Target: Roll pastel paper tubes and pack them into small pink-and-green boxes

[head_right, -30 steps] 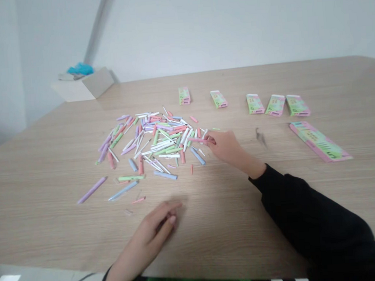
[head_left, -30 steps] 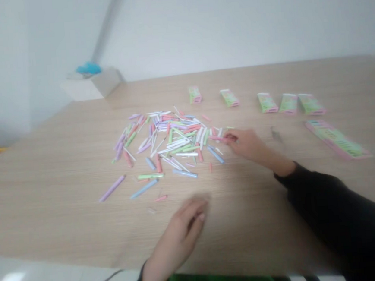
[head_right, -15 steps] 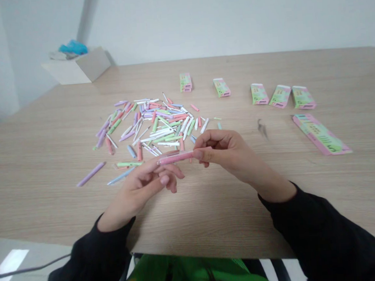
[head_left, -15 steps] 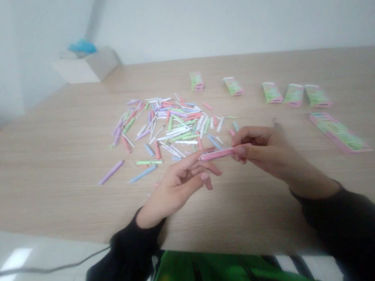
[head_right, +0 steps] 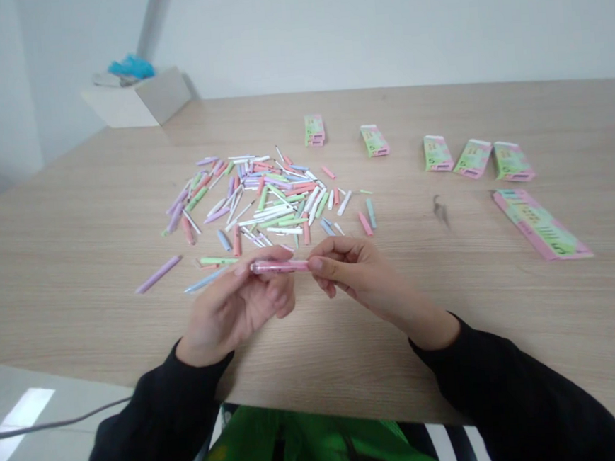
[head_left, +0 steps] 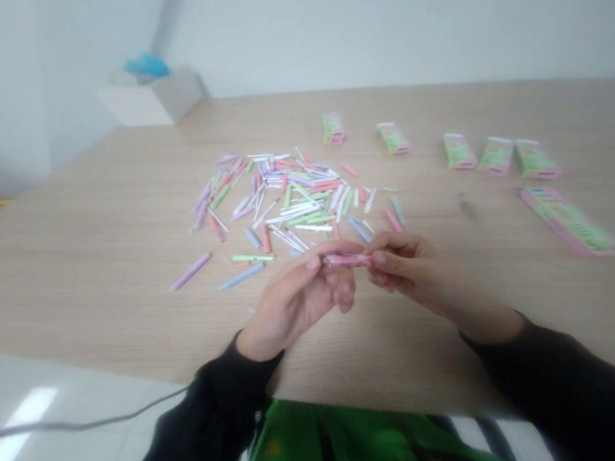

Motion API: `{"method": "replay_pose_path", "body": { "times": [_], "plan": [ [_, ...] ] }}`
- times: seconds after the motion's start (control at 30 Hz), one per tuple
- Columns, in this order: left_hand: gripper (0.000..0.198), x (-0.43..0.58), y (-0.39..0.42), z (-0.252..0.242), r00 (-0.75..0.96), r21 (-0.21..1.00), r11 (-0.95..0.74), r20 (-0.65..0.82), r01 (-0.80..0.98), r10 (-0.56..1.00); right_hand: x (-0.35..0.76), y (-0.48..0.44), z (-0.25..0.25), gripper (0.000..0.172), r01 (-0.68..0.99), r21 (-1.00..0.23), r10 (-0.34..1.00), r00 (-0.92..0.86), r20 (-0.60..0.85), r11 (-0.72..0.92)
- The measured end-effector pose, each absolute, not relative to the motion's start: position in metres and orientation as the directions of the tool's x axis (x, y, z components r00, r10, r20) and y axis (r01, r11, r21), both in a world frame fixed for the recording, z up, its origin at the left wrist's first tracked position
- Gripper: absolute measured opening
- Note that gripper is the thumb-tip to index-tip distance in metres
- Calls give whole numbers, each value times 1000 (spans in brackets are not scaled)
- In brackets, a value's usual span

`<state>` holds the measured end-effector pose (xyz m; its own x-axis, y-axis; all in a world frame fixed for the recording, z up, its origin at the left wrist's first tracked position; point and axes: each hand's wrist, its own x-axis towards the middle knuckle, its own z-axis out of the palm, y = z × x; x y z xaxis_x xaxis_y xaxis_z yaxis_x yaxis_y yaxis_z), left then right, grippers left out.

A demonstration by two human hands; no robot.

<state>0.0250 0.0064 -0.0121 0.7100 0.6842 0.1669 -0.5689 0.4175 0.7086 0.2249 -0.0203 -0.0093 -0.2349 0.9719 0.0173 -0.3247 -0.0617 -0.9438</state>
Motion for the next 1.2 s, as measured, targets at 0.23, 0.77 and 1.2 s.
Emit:
{"method": "replay_pose_path", "body": {
  "times": [0.23,0.77,1.2],
  "plan": [
    [27,22,7,-11,794,694,526,110,-491,597,222,-22,-14,28,-267,-963,984,-178,9,-39],
    [19,30,15,-25,724,690,560,-76,-458,685,219,-14,-36,37,-230,-969,992,-99,-72,-93],
    [17,11,20,-35,545,938,287,-140,-194,827,263,-3,-46,32,-243,-880,906,-229,-356,-408]
  ]
}}
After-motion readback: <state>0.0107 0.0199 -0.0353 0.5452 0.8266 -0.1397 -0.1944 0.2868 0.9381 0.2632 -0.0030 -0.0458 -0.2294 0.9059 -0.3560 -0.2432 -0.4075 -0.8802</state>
